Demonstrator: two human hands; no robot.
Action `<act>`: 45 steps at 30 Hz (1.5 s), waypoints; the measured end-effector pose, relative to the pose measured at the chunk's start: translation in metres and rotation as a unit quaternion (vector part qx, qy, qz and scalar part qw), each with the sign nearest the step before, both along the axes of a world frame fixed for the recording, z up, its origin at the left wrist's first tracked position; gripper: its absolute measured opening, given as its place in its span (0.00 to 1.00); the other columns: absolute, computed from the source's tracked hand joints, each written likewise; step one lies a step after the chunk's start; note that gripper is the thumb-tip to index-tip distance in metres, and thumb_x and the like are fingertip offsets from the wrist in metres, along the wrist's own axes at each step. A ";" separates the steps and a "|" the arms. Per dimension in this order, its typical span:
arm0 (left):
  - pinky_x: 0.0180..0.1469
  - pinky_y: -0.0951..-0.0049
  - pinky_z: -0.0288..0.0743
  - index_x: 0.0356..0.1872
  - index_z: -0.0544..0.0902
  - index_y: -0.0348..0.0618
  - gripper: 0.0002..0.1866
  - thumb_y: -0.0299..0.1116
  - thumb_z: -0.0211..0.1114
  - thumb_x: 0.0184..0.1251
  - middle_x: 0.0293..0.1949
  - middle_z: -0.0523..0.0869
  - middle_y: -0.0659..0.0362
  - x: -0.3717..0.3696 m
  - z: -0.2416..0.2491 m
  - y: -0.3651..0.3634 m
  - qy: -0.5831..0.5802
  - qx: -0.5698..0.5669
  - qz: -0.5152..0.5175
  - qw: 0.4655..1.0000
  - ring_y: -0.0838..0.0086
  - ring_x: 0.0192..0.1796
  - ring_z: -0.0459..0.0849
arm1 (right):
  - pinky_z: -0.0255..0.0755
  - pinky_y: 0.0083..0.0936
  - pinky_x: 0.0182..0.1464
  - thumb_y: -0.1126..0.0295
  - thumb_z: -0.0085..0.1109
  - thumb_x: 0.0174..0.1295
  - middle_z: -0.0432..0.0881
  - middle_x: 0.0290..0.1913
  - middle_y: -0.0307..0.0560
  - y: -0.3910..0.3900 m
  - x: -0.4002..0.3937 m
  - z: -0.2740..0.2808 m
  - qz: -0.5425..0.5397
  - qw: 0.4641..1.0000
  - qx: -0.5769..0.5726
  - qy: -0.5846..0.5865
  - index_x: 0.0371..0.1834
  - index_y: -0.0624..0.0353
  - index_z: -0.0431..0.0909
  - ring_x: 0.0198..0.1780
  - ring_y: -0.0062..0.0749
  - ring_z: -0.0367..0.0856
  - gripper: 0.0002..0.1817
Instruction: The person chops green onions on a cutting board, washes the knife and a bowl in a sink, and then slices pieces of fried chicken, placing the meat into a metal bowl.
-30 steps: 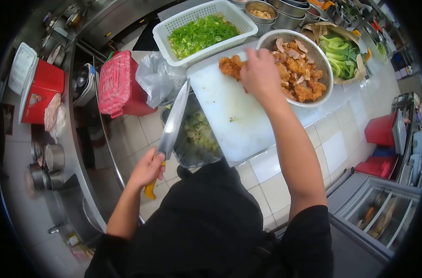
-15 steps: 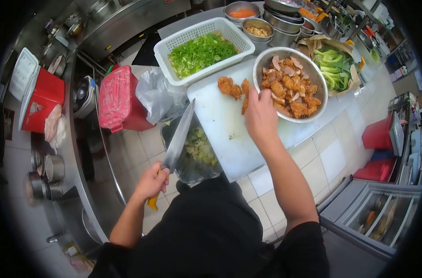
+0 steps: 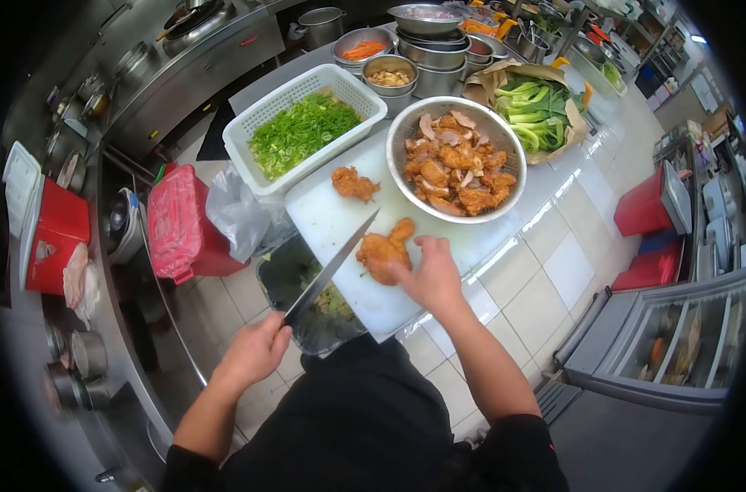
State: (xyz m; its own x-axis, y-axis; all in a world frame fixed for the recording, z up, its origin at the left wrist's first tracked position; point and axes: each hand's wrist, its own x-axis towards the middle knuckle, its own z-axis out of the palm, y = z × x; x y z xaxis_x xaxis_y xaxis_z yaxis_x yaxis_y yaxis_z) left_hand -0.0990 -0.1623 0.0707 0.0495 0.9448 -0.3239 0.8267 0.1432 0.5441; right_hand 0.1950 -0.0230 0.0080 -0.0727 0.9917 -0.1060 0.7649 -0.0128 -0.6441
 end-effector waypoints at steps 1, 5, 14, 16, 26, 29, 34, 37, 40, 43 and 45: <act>0.41 0.44 0.79 0.48 0.75 0.43 0.11 0.39 0.59 0.77 0.32 0.87 0.43 0.000 0.004 0.006 0.020 0.016 -0.019 0.999 0.41 0.37 0.86 | 0.78 0.44 0.57 0.59 0.73 0.58 0.76 0.55 0.61 -0.004 -0.007 0.000 0.043 0.999 0.028 -0.017 0.58 0.65 0.77 0.55 0.59 0.79 0.28; 0.40 0.46 0.78 0.49 0.78 0.45 0.10 0.37 0.61 0.75 0.32 0.86 0.45 -0.002 0.012 0.026 0.085 0.023 -0.053 0.995 0.43 0.38 0.85 | 0.75 0.45 0.61 0.65 0.72 0.51 0.75 0.55 0.58 -0.003 -0.007 -0.009 0.201 0.971 0.100 -0.081 0.55 0.58 0.80 0.59 0.57 0.75 0.26; 0.40 0.42 0.80 0.46 0.74 0.46 0.10 0.41 0.55 0.79 0.37 0.88 0.46 0.015 0.031 0.030 0.211 -0.036 -0.121 0.969 0.45 0.36 0.88 | 0.76 0.44 0.57 0.72 0.66 0.54 0.75 0.51 0.56 -0.001 0.012 0.000 0.192 0.974 0.118 0.001 0.51 0.59 0.80 0.53 0.55 0.75 0.19; 0.40 0.42 0.80 0.46 0.74 0.45 0.10 0.40 0.53 0.79 0.36 0.88 0.45 0.019 0.023 0.030 0.240 -0.086 -0.114 0.960 0.43 0.36 0.88 | 0.77 0.42 0.56 0.72 0.67 0.55 0.75 0.51 0.55 -0.003 0.001 -0.006 0.169 0.978 0.120 -0.017 0.49 0.60 0.80 0.54 0.55 0.75 0.17; 0.42 0.39 0.77 0.48 0.70 0.43 0.11 0.40 0.52 0.80 0.32 0.87 0.38 0.045 0.037 0.065 0.185 -0.103 -0.108 0.971 0.39 0.40 0.86 | 0.76 0.44 0.55 0.73 0.67 0.56 0.75 0.49 0.57 -0.014 -0.001 -0.020 0.110 0.983 0.148 0.022 0.47 0.61 0.78 0.52 0.57 0.76 0.16; 0.44 0.39 0.77 0.48 0.70 0.43 0.11 0.40 0.50 0.81 0.33 0.87 0.39 0.043 0.048 0.042 0.237 -0.176 -0.128 0.947 0.38 0.41 0.87 | 0.76 0.44 0.54 0.73 0.67 0.55 0.74 0.49 0.58 -0.011 -0.001 -0.024 0.123 0.982 0.141 0.023 0.45 0.62 0.78 0.51 0.58 0.76 0.15; 0.45 0.40 0.78 0.50 0.70 0.41 0.11 0.37 0.49 0.78 0.36 0.88 0.39 0.071 -0.022 0.075 0.169 -0.110 -0.125 0.971 0.38 0.41 0.87 | 0.76 0.42 0.54 0.72 0.69 0.55 0.74 0.48 0.56 -0.010 0.002 -0.031 0.144 0.977 0.154 0.023 0.45 0.62 0.77 0.50 0.55 0.76 0.15; 0.45 0.41 0.80 0.50 0.71 0.39 0.11 0.35 0.47 0.77 0.38 0.88 0.37 0.077 0.002 0.095 0.183 -0.107 -0.156 0.965 0.39 0.43 0.88 | 0.77 0.41 0.50 0.73 0.68 0.54 0.74 0.47 0.56 -0.018 0.003 -0.023 0.081 0.975 0.172 0.117 0.42 0.61 0.77 0.47 0.52 0.77 0.14; 0.45 0.41 0.78 0.52 0.70 0.41 0.12 0.39 0.51 0.80 0.35 0.87 0.38 0.062 0.042 0.068 0.166 -0.132 -0.138 0.967 0.38 0.41 0.87 | 0.77 0.41 0.48 0.75 0.68 0.53 0.75 0.45 0.53 -0.020 0.006 -0.027 0.084 0.971 0.203 0.094 0.40 0.61 0.76 0.46 0.51 0.78 0.13; 0.46 0.42 0.79 0.52 0.70 0.42 0.13 0.40 0.52 0.80 0.35 0.88 0.38 0.051 0.035 0.049 0.203 -0.214 -0.164 0.941 0.38 0.41 0.87 | 0.78 0.40 0.48 0.76 0.68 0.53 0.75 0.43 0.51 -0.018 0.007 -0.030 0.119 0.971 0.192 0.078 0.39 0.60 0.77 0.47 0.50 0.79 0.12; 0.46 0.42 0.79 0.52 0.70 0.42 0.13 0.41 0.53 0.80 0.35 0.88 0.39 0.064 0.002 0.057 0.160 -0.192 -0.149 0.957 0.39 0.42 0.87 | 0.78 0.39 0.49 0.77 0.69 0.53 0.75 0.41 0.50 -0.021 0.007 -0.034 0.116 0.975 0.179 0.067 0.39 0.59 0.77 0.48 0.49 0.80 0.12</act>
State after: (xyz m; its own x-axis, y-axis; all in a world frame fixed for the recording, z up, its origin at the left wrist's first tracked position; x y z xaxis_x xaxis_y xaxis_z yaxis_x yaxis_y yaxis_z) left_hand -0.0351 -0.1052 0.0730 0.1372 0.7123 -0.6883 0.9776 0.0145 0.2099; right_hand 0.2021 -0.0442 -0.0263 -0.2886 0.9190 0.2687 0.6296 0.3935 -0.6699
